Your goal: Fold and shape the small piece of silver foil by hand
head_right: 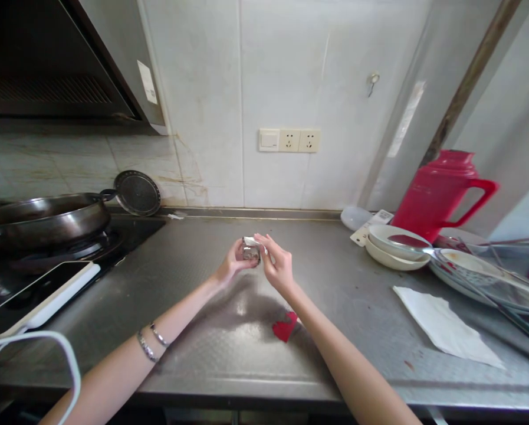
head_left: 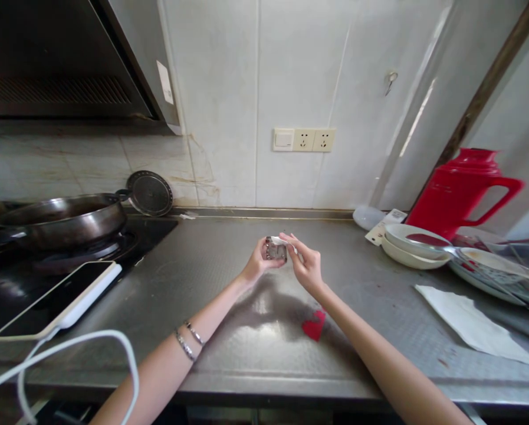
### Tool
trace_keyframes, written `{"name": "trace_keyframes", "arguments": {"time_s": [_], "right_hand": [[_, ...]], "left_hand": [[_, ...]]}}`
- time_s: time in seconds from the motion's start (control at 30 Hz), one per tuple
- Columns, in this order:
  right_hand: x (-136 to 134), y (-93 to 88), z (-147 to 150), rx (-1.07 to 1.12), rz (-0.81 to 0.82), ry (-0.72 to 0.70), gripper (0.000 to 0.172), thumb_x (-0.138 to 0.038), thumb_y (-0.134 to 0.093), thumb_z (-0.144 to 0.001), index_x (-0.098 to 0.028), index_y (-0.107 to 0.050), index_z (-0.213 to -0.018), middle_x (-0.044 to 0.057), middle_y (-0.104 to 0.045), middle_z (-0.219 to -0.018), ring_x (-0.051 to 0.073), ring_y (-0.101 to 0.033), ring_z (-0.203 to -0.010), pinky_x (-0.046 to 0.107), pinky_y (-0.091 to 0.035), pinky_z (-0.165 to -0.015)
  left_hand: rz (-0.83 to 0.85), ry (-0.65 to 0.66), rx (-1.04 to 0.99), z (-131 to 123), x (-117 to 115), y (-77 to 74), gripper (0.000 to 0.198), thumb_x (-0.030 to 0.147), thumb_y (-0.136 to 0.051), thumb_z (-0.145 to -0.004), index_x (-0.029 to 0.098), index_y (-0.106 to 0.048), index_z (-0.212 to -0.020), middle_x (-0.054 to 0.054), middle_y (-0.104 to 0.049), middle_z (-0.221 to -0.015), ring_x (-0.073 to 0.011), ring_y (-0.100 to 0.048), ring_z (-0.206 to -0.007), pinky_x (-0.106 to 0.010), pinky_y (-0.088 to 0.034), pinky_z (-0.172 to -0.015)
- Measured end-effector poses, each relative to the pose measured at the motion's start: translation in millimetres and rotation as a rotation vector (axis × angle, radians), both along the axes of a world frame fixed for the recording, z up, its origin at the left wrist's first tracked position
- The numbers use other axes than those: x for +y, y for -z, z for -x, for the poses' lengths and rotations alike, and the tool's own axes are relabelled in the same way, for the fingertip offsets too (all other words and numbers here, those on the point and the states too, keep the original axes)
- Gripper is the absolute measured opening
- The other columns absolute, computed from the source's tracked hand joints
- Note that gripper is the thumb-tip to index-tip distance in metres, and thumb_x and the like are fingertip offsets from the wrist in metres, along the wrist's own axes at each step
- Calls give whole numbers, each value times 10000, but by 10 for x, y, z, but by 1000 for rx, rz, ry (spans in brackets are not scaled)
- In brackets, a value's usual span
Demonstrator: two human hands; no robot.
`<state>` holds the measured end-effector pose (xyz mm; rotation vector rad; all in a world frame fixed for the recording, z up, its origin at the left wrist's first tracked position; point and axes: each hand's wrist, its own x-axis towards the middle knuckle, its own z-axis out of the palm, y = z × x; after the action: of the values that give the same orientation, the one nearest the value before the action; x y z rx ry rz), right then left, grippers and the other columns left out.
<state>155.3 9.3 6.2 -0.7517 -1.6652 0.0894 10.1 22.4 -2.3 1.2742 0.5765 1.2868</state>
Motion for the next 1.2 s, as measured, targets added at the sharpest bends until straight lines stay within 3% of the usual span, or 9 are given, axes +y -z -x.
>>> {"name": "trace_keyframes", "arguments": {"time_s": [0.1, 0.3, 0.6, 0.87, 1.03, 1.2], "right_hand": [[28, 3, -24, -38, -48, -25, 291, -284, -435, -943, -259, -653, -1135, 25, -700, -1117, 212, -653, -1060, 475, -421, -1068], [115, 15, -78, -4, -31, 26, 277, -301, -452, -940, -278, -666, -1115, 17, -717, -1074, 239, -650, -1065, 522, -435, -1041], [12, -23, -52, -192, -189, -143, 316, -173, -430, -919, -240, -621, -1163, 63, -648, -1217, 231, -570, -1188, 522, -374, -1088], [94, -21, -96, -18, 67, 27, 263, -307, -459, -926, -247, -703, -1004, 23, -748, -942, 277, -635, -1084, 438, -535, -915], [31, -41, -71, -201, -123, -143, 323, -190, -403, -925, -233, -626, -1155, 53, -669, -1182, 219, -598, -1152, 474, -410, -1074], [30, -81, -86, -265, -159, -206, 348, -169, -384, -927, -234, -610, -1184, 60, -660, -1197, 218, -568, -1192, 502, -393, -1082]], "left_hand": [[6, 17, 7, 14, -7, -24, 590, 155, -812, -553, 185, -553, -1082, -48, -628, -1001, -187, -599, -898, -309, -474, -790], [34, 58, 3, -23, -53, -26, 590, 150, -819, -532, 178, -553, -1058, -44, -621, -1002, -169, -594, -869, -271, -482, -728], [23, 22, 64, 26, -25, -82, 539, 281, -803, -593, 176, -562, -1063, -49, -631, -921, -165, -600, -781, -233, -484, -573], [-32, 3, 194, 9, 78, 30, 683, 312, -833, -517, 134, -495, -1083, -51, -611, -887, -107, -557, -601, -196, -422, -435], [-72, 6, 209, 11, 90, 23, 541, 350, -826, -546, 140, -535, -951, 6, -586, -713, -76, -520, -527, -179, -409, -424], [-89, 22, 215, 17, 59, -25, 497, 399, -810, -559, 127, -554, -887, 30, -565, -633, -73, -506, -474, -188, -414, -402]]}}
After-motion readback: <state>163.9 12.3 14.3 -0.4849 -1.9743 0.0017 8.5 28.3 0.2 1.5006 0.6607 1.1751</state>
